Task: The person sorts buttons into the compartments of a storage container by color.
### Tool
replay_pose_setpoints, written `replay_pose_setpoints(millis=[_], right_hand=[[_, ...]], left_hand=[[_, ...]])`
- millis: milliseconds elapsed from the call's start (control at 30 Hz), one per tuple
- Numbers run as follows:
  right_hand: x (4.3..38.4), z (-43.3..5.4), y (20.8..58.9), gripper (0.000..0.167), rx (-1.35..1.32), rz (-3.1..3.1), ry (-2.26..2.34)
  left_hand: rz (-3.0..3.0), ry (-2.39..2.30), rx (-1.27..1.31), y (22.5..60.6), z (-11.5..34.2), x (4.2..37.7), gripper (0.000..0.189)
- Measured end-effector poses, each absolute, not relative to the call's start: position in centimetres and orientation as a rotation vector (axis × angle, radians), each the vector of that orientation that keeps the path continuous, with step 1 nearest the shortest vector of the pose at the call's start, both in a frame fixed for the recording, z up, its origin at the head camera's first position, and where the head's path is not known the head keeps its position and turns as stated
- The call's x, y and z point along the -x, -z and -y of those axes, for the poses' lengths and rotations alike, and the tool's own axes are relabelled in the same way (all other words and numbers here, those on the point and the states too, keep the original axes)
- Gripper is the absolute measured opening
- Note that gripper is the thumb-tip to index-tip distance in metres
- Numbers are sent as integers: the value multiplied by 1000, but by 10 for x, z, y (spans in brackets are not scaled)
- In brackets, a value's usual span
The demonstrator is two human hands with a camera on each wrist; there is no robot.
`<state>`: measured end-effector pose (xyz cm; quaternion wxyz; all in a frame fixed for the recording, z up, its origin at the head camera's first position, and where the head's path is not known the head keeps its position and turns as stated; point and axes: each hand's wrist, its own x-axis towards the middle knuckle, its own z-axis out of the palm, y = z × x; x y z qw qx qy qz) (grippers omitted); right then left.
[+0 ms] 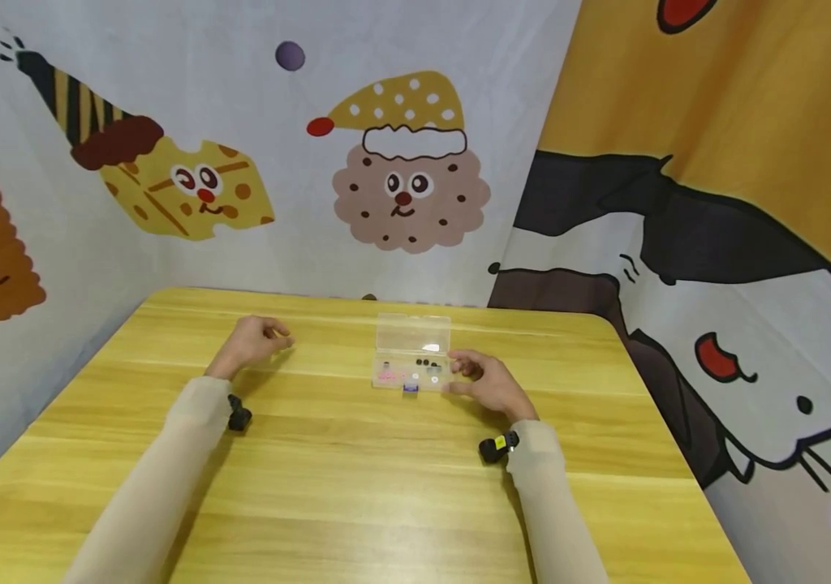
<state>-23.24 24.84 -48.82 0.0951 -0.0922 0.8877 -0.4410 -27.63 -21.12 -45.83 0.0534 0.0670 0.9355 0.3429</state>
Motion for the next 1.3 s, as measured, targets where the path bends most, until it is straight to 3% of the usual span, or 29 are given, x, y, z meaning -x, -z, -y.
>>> replay_pose_setpoints(millis=[633, 1300], right_hand=[[234, -249, 486, 62, 265, -2628, 1312], [235, -250, 488, 63, 262, -2618, 1315]], left_hand=[[-2877, -987, -308, 466, 213, 288, 14], [-2881, -831, -360, 462, 208, 289, 17]])
